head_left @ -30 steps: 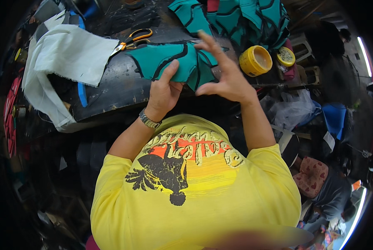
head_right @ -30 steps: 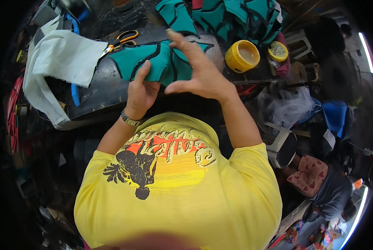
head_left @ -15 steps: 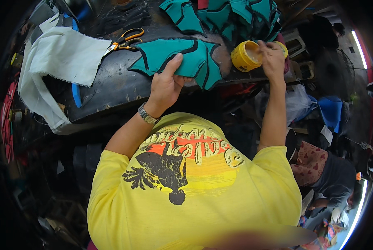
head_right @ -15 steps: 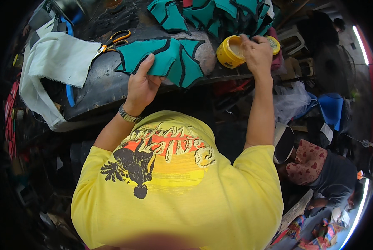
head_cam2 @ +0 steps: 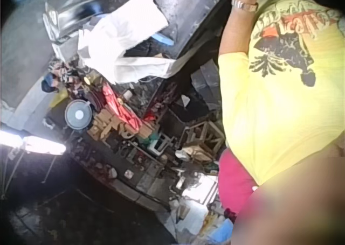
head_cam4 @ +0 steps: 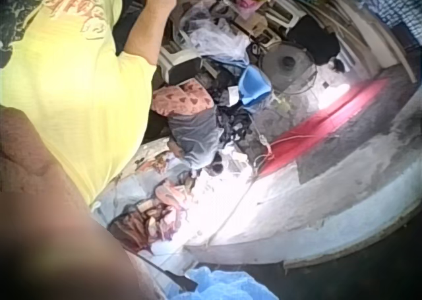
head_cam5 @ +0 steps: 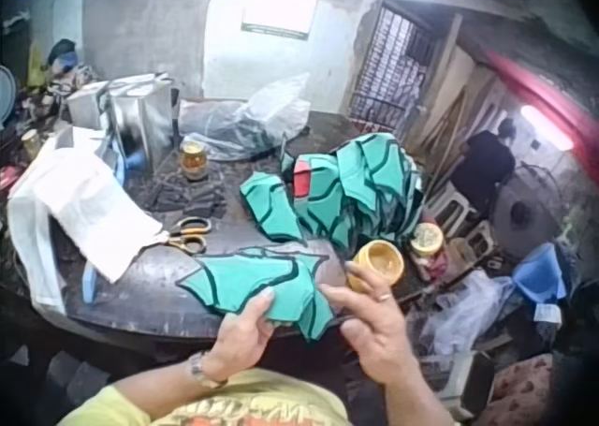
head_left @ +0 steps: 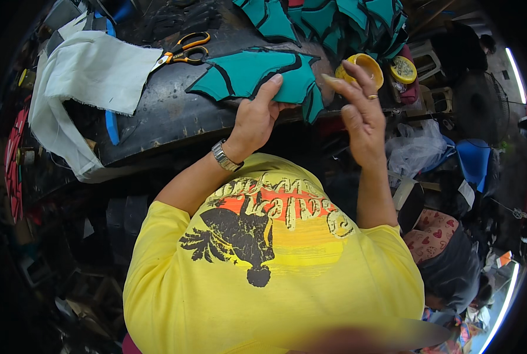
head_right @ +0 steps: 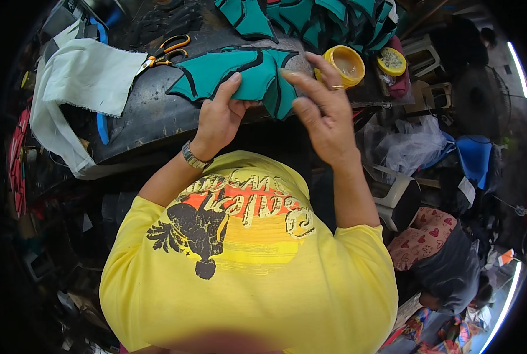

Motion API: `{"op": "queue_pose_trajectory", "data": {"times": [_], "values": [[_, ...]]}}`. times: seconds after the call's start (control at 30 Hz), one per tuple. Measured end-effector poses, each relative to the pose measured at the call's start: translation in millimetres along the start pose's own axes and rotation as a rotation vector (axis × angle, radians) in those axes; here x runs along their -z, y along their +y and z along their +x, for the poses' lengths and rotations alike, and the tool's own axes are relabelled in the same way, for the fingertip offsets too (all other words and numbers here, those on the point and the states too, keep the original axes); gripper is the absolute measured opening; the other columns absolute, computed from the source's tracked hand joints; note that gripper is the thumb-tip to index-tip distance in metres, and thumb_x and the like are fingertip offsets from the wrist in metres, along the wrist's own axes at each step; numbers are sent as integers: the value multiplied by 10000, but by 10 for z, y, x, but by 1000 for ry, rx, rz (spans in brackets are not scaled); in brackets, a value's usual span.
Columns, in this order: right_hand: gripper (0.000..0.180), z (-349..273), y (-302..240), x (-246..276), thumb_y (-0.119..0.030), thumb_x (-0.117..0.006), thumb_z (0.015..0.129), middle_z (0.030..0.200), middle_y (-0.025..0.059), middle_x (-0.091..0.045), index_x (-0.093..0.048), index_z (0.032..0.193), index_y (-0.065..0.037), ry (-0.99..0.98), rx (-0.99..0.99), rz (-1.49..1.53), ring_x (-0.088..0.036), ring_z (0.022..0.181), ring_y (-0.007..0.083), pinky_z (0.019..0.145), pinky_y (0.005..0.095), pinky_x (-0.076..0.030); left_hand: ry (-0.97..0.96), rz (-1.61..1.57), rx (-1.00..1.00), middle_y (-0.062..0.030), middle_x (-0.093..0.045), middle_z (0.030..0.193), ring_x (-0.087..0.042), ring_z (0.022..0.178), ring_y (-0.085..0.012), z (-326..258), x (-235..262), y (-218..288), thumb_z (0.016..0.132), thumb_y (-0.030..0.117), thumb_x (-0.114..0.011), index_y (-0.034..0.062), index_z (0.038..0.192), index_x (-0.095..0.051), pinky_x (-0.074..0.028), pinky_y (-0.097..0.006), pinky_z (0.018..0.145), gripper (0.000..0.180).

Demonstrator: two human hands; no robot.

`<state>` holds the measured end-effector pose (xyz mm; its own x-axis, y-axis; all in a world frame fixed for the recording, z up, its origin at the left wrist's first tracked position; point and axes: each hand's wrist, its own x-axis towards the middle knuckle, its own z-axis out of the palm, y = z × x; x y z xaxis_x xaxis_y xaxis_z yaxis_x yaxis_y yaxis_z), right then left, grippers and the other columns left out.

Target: The person repeatedly picks up green fabric pieces with black trim, aligns their edges, and places them on a workbench. They handle the pieces one at a time, occasionally flipping them over, and briefly open a yellow container before continuing the assembly.

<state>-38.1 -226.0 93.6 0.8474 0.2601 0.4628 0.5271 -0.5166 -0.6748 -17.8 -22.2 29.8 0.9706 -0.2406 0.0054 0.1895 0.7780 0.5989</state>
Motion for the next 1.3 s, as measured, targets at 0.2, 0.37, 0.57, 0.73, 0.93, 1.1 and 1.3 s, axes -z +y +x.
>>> {"op": "queue_pose_trajectory", "data": {"times": [0.2,0.37,0.57,0.73,0.93,1.1,1.3], "values": [[475,46,-40,-278,-404,-671,922,1531,115,-438,-652,1353,-204,-47,165,-566,-351,1431,343,1175,474,-253,70,-6,-1,-94,-678,1210,-663,1098,-196,-80,-51,-15,1025,179,-558,41,1258,-596,-528,-395,975,274],[488,12,26,-297,-426,-694,896,1505,110,-464,-658,1344,-237,-18,156,-641,-368,1415,348,1166,481,-267,110,20,14,-93,-672,1218,-655,1113,-197,-83,-6,-49,1025,178,-558,39,1254,-596,-516,-387,995,270],[449,-70,69,-346,-397,-723,871,1474,92,-494,-693,1296,-258,-15,260,-648,-395,1391,335,1154,483,-275,148,11,68,-95,-676,1207,-657,1106,-197,-73,41,-102,1027,181,-552,36,1236,-601,-521,-381,985,259],[374,-140,30,-322,-354,-743,848,1463,92,-510,-750,1206,-244,-62,303,-380,-384,1403,342,1169,489,-239,154,-28,95,-96,-676,1221,-659,1104,-199,-41,100,-58,1037,203,-529,40,1239,-605,-516,-383,968,270],[399,-14,133,-277,-431,-670,913,1448,188,-482,-747,1208,-173,63,43,414,-362,1402,320,1149,430,-276,24,-161,116,-116,-660,1282,-640,1143,-213,-8,145,26,1060,275,-453,37,1296,-579,-489,-428,1001,358],[698,-2,187,-509,-686,-548,896,1537,149,-388,-598,1411,-218,65,200,-313,-347,1413,346,1154,524,-234,10,-229,163,-135,-616,1346,-595,1206,-246,-31,134,17,1066,294,-420,20,1367,-523,-457,-463,1067,420],[724,-117,195,-593,-639,-568,906,1579,106,-362,-517,1480,-200,8,196,-650,-295,1456,361,1177,543,-193,99,-315,165,-118,-648,1252,-627,1117,-242,-50,98,9,1060,253,-447,23,1323,-545,-519,-461,966,362]]}}
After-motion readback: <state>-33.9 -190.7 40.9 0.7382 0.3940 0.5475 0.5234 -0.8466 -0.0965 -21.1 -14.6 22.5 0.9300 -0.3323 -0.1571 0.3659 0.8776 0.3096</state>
